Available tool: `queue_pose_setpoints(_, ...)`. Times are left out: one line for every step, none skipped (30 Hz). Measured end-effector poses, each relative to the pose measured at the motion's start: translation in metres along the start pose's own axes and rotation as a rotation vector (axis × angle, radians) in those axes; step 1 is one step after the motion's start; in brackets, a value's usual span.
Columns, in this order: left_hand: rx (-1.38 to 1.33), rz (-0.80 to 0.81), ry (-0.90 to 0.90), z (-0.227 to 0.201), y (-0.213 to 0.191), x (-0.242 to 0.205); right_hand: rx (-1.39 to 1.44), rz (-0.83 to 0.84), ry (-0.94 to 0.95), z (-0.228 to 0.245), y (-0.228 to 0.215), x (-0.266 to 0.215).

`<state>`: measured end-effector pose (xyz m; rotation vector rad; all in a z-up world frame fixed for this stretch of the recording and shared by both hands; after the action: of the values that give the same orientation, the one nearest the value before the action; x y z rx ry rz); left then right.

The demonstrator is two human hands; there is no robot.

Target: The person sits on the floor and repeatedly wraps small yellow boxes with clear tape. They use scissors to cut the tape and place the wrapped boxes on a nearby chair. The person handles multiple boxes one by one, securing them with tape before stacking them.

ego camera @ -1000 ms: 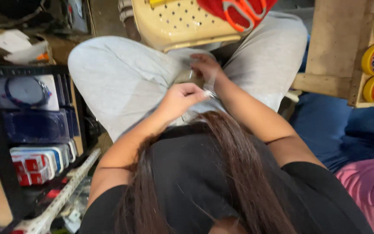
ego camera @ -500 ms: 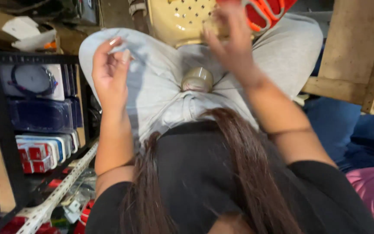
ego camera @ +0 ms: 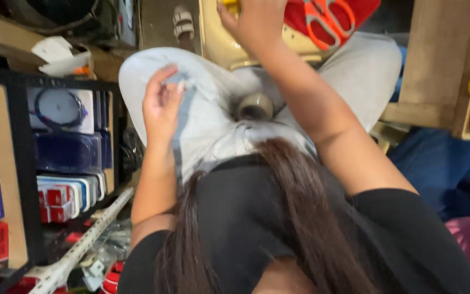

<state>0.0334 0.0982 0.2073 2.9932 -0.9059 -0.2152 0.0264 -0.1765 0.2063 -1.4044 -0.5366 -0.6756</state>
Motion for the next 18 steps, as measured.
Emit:
queue_pose_setpoints(-0.07,0.067,0.085,-0.009,0.002,0.005,0.03,-0.048,-0.036,-0.003,-0.002,0.009)
queue_pose_setpoints(-0.07,0.062,0.093,-0.013,0.006,0.001,0.032,-0.054,-0.043,-0.004,-0.006,0.006)
queue_pose_setpoints(-0.002,0.065,0.14,-0.019,0.01,-0.003,-0.004,-0.073,-0.067,-0.004,-0.009,0.006)
queue_pose_setpoints(0.066,0.066,0.186,-0.026,0.014,-0.007,-0.04,-0.093,-0.091,-0.004,-0.012,0.006)
queue_pose_setpoints(0.065,0.058,0.19,-0.032,0.018,-0.012,-0.036,-0.095,-0.099,-0.011,-0.009,0.0)
queue_pose_setpoints(0.144,0.066,0.276,-0.041,0.025,-0.018,-0.035,-0.048,-0.099,-0.019,-0.005,-0.005)
queue_pose_setpoints(0.227,0.077,0.367,-0.05,0.032,-0.02,-0.039,-0.007,-0.098,-0.029,0.001,-0.008)
queue_pose_setpoints(0.228,0.073,0.376,-0.054,0.033,-0.023,-0.039,-0.016,-0.104,-0.033,-0.012,-0.005)
queue_pose_setpoints(0.288,0.104,0.429,-0.057,0.035,-0.025,0.032,-0.053,-0.137,-0.037,-0.026,-0.001)
queue_pose_setpoints(0.349,0.134,0.481,-0.06,0.038,-0.026,0.104,-0.091,-0.171,-0.042,-0.04,0.002)
queue_pose_setpoints(0.346,0.135,0.48,-0.06,0.038,-0.025,0.103,-0.088,-0.171,-0.048,-0.056,0.001)
queue_pose_setpoints(0.374,0.142,0.504,-0.059,0.038,-0.024,0.326,-0.013,0.033,-0.06,-0.067,-0.001)
queue_pose_setpoints(0.402,0.15,0.518,-0.057,0.037,-0.025,0.553,0.075,0.243,-0.069,-0.077,-0.009)
queue_pose_setpoints(0.4,0.152,0.507,-0.053,0.035,-0.022,0.555,0.084,0.251,-0.081,-0.087,-0.018)
queue_pose_setpoints(0.369,0.141,0.495,-0.05,0.032,-0.02,0.567,0.064,0.264,-0.093,-0.098,-0.028)
queue_pose_setpoints(0.338,0.129,0.482,-0.046,0.029,-0.017,0.579,0.044,0.278,-0.106,-0.11,-0.038)
queue_pose_setpoints(0.335,0.136,0.473,-0.049,0.029,-0.019,0.576,0.05,0.288,-0.105,-0.112,-0.041)
queue_pose_setpoints(0.326,0.125,0.448,-0.052,0.029,-0.02,1.116,0.009,0.581,-0.106,-0.109,-0.048)
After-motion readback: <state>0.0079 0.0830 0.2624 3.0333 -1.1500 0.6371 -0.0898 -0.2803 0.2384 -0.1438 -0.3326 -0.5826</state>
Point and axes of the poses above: each hand's wrist, its own x-axis towards the middle knuckle, its own y-axis out of the palm, z = x × y, the point moved 3 cm from there along x, towards the middle knuckle, and after that the axes turned 13 degrees about -y, right-handed, at the moved point
